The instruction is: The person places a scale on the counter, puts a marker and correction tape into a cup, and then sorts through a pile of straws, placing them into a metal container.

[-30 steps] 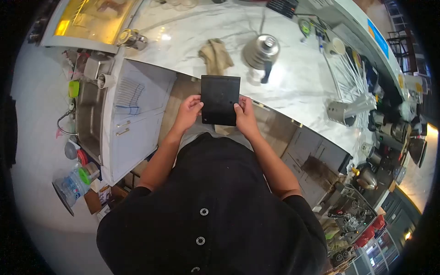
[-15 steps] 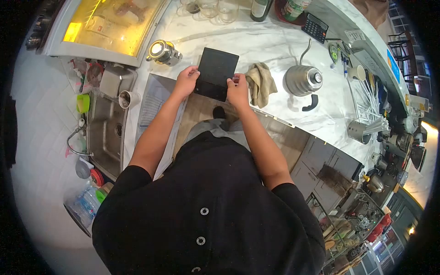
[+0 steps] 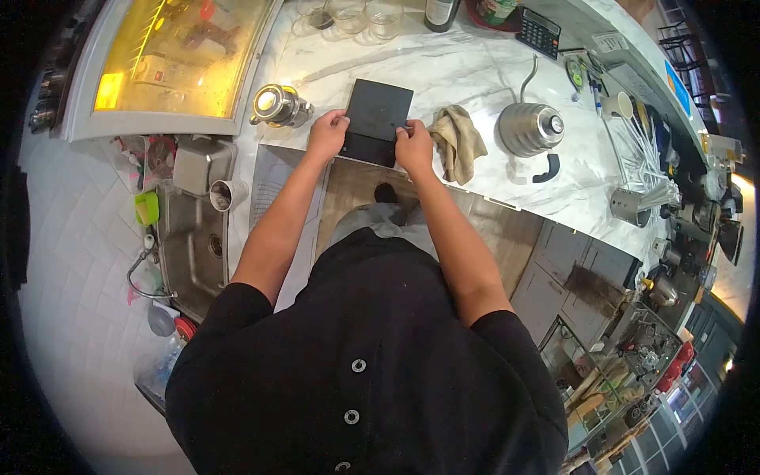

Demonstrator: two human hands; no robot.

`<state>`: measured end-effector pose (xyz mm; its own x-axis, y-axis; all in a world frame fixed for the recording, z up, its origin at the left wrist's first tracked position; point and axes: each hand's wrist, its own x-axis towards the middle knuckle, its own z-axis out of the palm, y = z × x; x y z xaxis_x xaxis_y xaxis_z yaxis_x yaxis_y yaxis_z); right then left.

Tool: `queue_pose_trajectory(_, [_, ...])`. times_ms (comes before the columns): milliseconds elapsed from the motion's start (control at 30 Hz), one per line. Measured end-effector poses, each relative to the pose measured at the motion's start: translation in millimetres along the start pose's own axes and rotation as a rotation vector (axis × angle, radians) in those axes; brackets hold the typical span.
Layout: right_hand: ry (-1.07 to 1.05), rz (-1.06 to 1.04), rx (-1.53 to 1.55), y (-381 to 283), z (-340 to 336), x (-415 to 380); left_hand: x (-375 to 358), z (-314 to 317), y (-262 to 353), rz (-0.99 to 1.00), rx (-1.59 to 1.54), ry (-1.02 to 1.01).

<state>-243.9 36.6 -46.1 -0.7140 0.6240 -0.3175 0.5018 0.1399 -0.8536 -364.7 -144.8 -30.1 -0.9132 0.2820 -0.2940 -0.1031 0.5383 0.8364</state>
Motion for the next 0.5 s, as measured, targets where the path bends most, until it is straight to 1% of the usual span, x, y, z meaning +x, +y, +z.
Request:
queue_pose_trajectory(133, [-0.022, -0.006, 0.003, -0.8, -5.5, -5.2, 0.2, 6.3, -6.9, 0.114, 0.118, 0.092])
queue_pose_trajectory(200, [-0.008, -0.041, -0.029, 1.4, -10.8, -10.2, -2.8, 6.7, -1.4, 0.075, 0.079, 0.094])
queue_pose_trajectory(267, [-0.127, 0.060, 0.102, 4.4, -18.6, -20.1, 1.4, 9.7, -14.3, 0.099, 0.068, 0.111])
queue_pose_trajectory(300, [-0.214, 0.051, 0.060, 7.0, -26.6, -24.3, -0.2, 9.4, -10.2, 0.108, 0.064, 0.104])
queue_pose_trajectory(333, [-0.202, 0.050, 0.060, 10.9, -36.7, -30.6, -5.6, 9.8, -6.9, 0.142, 0.123, 0.202])
queue_pose_trajectory(367, [-0.270, 0.077, 0.135, 15.7, -48.3, -39.1, -13.0, 11.0, -3.5, 0.175, 0.183, 0.300])
queue_pose_trajectory(400, [-0.336, 0.102, 0.210, 18.2, -61.2, -49.9, -21.1, 12.5, -1.4, 0.186, 0.179, 0.293])
queue_pose_trajectory(467, [-0.287, 0.099, 0.274, 15.4, -96.5, -79.9, -44.6, 18.6, 5.1, 0.187, -0.012, 0.422])
queue_pose_trajectory(500, [-0.290, 0.139, 0.304, 18.3, -119.3, -92.3, -63.5, 24.5, 14.9, 0.199, -0.014, 0.417])
